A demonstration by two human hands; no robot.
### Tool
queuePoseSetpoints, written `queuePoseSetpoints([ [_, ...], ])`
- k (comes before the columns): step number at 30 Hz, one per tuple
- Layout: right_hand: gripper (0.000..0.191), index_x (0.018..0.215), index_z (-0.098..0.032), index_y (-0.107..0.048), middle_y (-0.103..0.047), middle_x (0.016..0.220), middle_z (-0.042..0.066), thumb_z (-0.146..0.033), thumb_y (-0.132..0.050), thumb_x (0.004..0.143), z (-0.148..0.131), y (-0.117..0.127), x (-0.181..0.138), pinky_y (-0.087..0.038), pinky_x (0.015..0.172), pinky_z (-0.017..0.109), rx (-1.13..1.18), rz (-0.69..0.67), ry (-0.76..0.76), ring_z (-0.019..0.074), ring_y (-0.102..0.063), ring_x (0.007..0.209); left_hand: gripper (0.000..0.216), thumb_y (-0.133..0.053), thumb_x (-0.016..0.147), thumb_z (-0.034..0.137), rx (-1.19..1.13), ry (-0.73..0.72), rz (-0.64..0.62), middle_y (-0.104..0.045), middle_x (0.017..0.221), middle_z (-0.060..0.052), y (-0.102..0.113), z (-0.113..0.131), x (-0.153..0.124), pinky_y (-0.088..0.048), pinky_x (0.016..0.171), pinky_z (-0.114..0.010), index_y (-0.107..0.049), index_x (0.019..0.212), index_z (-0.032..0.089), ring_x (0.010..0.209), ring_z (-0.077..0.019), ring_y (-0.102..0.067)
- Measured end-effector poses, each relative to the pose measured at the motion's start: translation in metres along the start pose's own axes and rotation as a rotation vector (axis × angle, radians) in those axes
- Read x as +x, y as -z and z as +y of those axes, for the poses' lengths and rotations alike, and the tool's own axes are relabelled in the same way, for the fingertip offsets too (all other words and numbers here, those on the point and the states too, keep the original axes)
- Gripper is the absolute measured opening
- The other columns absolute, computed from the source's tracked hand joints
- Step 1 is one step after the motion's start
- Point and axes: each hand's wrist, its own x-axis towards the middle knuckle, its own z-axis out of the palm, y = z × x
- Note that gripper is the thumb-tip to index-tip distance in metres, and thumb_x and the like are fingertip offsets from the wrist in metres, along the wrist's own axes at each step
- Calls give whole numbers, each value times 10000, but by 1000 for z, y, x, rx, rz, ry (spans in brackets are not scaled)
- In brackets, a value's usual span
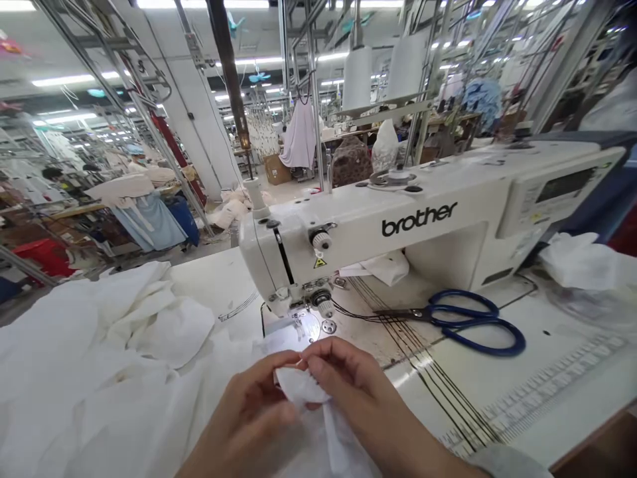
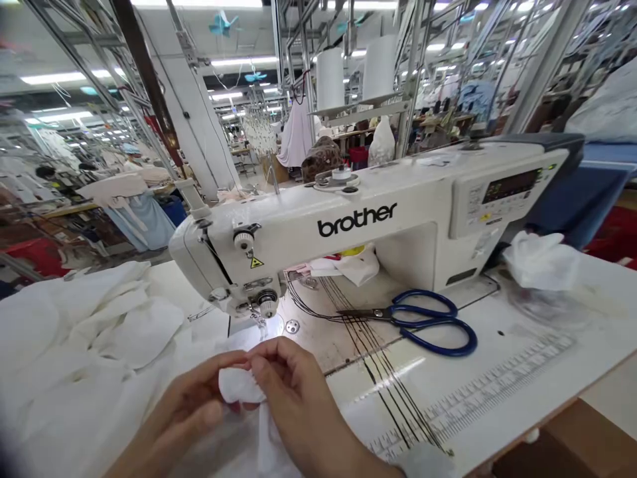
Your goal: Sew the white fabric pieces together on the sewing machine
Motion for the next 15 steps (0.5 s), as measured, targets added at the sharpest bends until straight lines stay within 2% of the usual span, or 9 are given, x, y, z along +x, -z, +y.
queuePoseSetpoints([
  [2,341,914,-176,-611,-642,879,20,-508,-654,849,4,-1,3,-521,731,245,17,-14,24,152,-601,856,456,-767,684,528,-50,103,48,-722,870,-44,-5,0,1,-570,702,-298,-699,1035,246,730,-193,-658],
  [5,367,978,-184,-576,-632,848,12,-526,-635,856,8,2,0,-513,695,282,21,-45,-1,148,-605,751,333,-678,780,521,12,150,84,-657,600,-21,-4,0,3,-498,554,-228,-692,835,193,559,-146,-598],
  [8,393,1053,-193,-545,-617,904,16,-518,-651,859,10,6,-11,-462,697,261,-26,-70,-72,128,-564,751,369,-640,805,523,18,116,157,-624,578,-13,0,4,5,-458,519,-220,-638,680,176,528,-128,-552],
  [11,449,1125,-227,-553,-560,1014,2,-458,-753,795,9,14,-27,-392,666,205,-14,-93,-160,86,-505,751,380,-644,803,511,16,125,276,-605,590,-1,1,9,4,-431,527,-203,-606,638,171,546,-112,-533],
  [15,500,1183,-305,-563,-505,906,-42,-445,-788,759,2,34,-52,-284,555,184,-29,-125,-275,37,-377,599,441,-649,785,558,37,149,295,-568,563,13,4,8,3,-402,504,-182,-558,613,163,523,-92,-509],
])
